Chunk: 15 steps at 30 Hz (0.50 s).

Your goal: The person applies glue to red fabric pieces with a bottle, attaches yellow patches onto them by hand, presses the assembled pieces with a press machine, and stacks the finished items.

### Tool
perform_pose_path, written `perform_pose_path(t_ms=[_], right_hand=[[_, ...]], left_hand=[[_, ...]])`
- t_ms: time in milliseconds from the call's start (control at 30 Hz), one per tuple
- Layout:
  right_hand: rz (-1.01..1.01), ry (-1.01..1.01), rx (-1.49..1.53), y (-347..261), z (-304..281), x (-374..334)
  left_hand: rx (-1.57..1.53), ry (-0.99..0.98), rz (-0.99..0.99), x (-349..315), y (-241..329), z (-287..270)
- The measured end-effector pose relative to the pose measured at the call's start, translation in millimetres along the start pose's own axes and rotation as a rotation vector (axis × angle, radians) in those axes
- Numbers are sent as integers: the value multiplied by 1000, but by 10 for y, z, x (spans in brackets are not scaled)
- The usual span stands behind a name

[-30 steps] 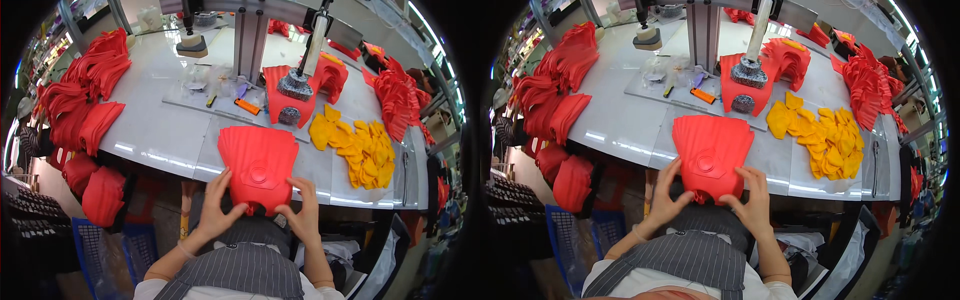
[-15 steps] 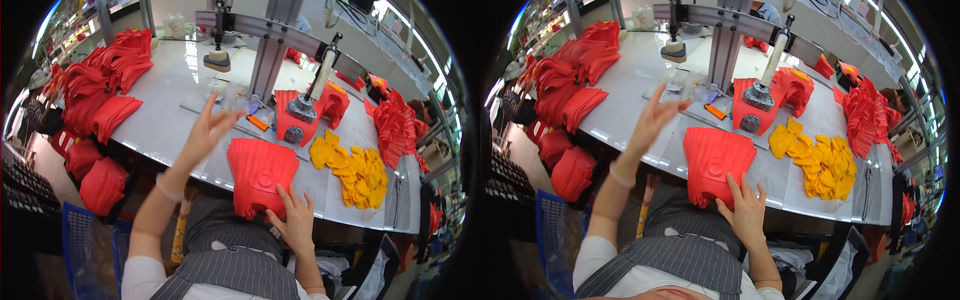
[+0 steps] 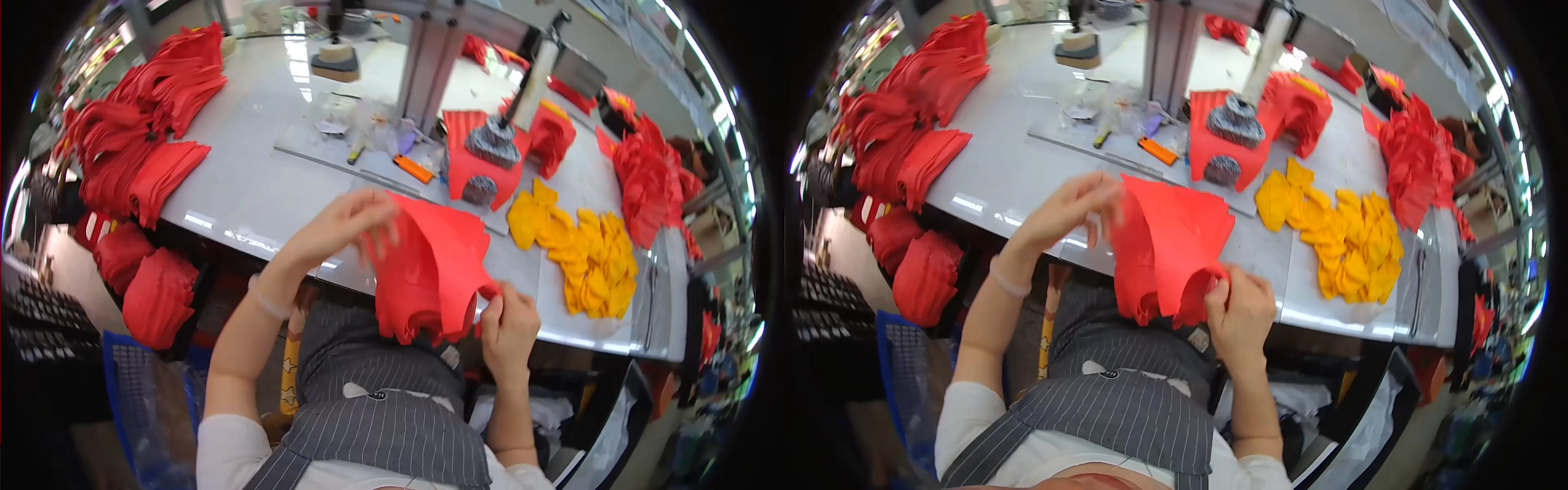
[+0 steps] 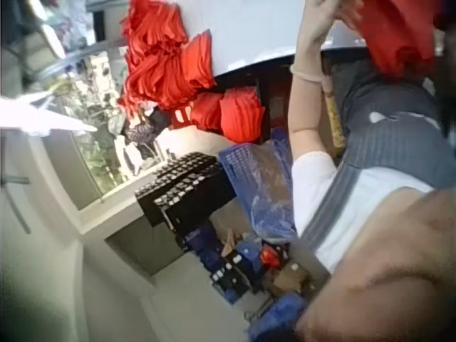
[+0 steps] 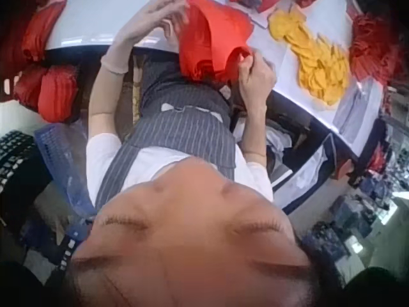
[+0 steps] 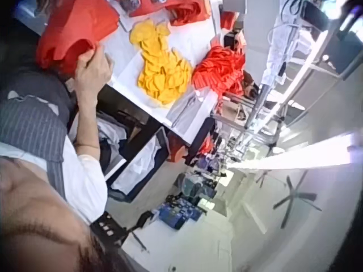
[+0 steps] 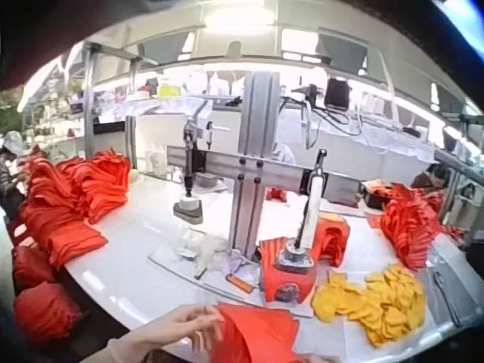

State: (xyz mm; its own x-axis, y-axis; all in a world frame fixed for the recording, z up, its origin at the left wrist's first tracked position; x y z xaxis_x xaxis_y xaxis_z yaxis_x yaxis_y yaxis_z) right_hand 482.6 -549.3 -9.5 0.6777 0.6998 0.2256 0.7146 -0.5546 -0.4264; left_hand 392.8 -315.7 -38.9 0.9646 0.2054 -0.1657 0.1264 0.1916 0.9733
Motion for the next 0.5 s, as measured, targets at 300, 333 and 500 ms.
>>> perform_pose_path(t_ms=[300,333,500], right_hand=[[-252,322,-18,-209,-227,-62],[-306,291,17,-197,-199,-102],[-77,518,188,847,-280,-482]], left_hand=[[-1180,-222,-94,-115,-405,922],[-1084,-189,-74,-75,-462,868],[-651,-122,-93,-176,-621,826]])
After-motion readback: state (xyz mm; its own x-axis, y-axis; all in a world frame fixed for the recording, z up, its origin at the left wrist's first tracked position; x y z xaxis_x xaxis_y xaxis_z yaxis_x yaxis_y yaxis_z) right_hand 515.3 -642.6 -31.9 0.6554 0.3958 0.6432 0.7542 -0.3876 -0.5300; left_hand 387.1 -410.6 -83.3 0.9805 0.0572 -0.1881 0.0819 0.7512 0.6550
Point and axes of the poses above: each hand's wrist, its own x-axis towards the middle knuckle, its own z-axis out of the palm, y = z × x, the point moved 8 cm from there along x, towards the middle knuckle, and after that the axes turned 5 degrees about -x, right-handed, at the moved point
